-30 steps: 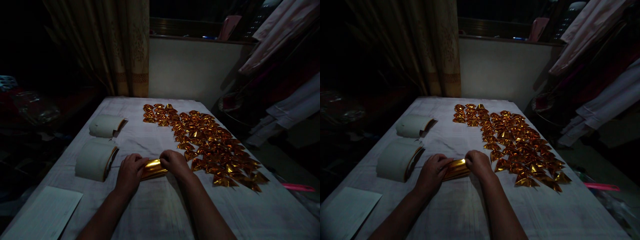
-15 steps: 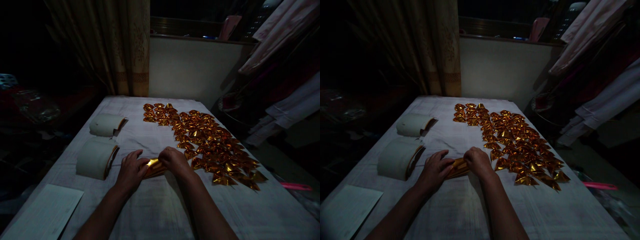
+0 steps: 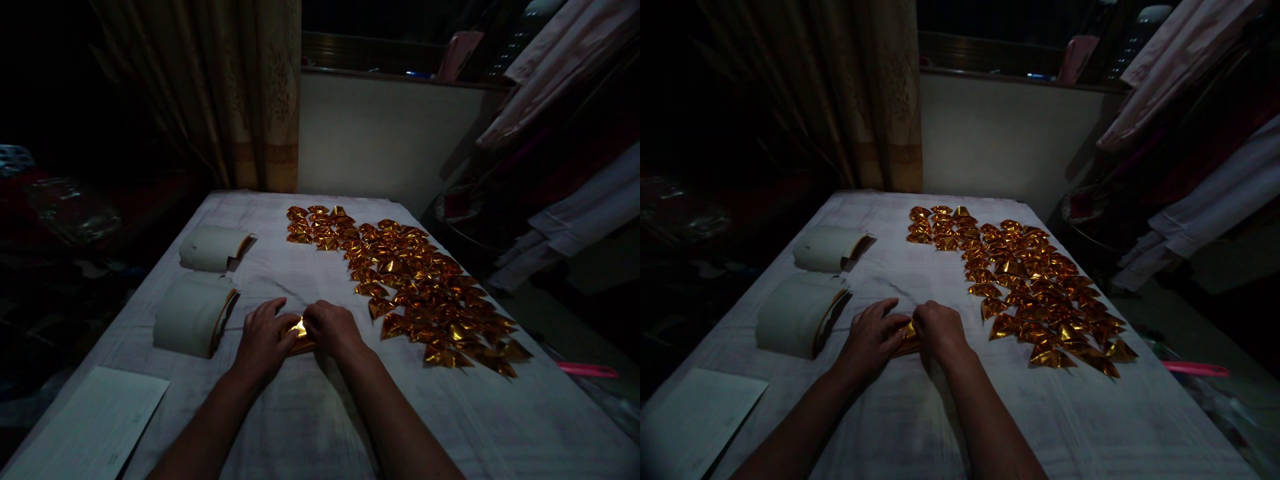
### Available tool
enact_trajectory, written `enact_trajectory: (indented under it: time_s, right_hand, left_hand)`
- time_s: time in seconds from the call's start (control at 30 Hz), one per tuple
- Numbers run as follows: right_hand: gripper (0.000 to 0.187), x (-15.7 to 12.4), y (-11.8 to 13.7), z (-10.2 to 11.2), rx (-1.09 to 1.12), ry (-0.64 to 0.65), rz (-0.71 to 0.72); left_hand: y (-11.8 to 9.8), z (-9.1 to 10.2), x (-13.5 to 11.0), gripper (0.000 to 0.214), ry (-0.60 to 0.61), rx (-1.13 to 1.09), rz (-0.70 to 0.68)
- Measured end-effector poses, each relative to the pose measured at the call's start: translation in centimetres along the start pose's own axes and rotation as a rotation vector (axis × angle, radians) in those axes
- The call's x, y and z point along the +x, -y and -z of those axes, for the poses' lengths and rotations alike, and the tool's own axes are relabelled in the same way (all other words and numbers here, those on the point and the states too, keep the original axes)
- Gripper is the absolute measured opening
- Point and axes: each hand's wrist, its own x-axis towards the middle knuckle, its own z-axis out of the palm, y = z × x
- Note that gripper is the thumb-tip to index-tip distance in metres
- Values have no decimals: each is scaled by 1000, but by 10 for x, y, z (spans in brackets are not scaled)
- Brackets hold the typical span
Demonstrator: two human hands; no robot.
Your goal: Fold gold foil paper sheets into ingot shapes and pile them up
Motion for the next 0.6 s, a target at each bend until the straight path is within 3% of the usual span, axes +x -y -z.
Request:
enact_trajectory:
  time_s: [0.3,0.6]
  right_hand:
    - [1,-8,-8,-4,109,-18,41]
    - [8,-27,-13,-13,113,-106,87]
  left_hand:
    - [1,0,0,25,16,1,-1]
    - [0,1,0,24,14,-25,16]
